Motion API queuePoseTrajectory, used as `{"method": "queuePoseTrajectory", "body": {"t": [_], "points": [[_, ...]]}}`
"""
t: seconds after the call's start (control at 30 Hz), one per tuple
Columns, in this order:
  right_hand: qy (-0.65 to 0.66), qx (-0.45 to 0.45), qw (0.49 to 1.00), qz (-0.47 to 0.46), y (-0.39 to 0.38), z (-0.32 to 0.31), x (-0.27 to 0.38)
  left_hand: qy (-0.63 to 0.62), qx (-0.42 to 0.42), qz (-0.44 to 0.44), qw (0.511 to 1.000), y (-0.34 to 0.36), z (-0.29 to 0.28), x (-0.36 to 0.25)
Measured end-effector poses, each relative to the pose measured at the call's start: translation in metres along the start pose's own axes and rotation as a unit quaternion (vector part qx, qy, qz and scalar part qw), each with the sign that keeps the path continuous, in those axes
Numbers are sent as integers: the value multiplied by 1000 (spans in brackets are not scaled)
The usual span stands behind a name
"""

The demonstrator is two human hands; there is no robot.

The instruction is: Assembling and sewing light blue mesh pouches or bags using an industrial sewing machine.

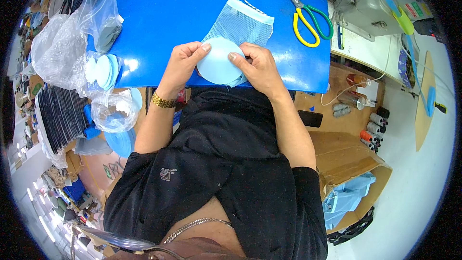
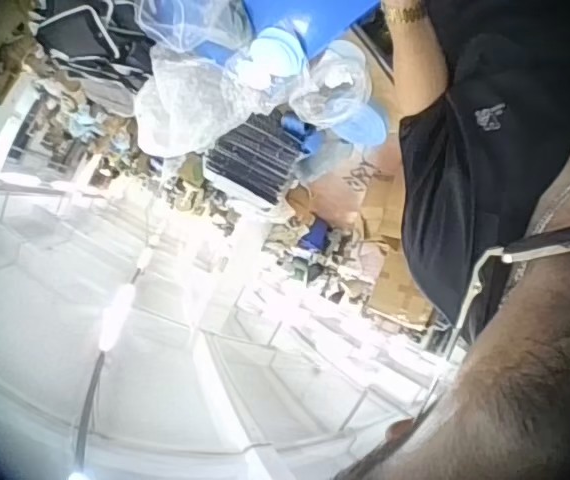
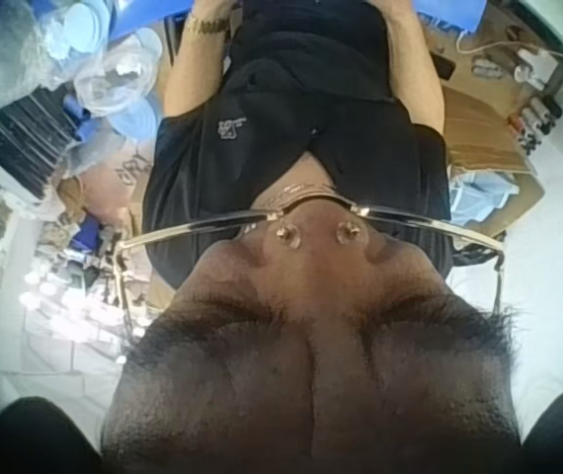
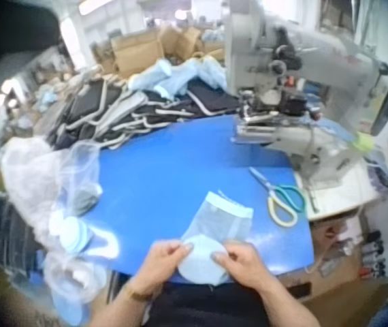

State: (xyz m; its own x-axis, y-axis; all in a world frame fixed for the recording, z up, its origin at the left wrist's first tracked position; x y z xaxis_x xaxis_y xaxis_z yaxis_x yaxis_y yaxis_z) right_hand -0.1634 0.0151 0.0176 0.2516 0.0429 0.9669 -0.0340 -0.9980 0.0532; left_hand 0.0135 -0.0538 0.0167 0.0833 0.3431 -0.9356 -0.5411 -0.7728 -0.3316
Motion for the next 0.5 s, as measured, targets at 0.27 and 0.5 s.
{"method": "queuePoseTrajectory", "body": {"t": [0.27,0.5], "points": [[19,-16,999,-22,0,2,-2,-47,-27,-47,997,-7,3,2],[29,-24,999,-13,0,3,-2,-14,-36,-9,999,-7,8,4]]}}
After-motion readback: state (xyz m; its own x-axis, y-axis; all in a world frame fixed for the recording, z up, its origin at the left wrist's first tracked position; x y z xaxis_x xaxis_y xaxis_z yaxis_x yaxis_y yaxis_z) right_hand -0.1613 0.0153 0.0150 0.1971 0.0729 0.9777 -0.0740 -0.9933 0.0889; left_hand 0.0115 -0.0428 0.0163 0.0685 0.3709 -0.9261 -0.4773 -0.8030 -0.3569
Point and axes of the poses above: each hand's wrist, its own y-axis towards the middle knuckle, its own z-axis out of the palm, x = y × z, the point moved 4 cm from there along y, towards the middle knuckle, and after that the axes turned 4 degrees about -z, right-handed, at the moved point
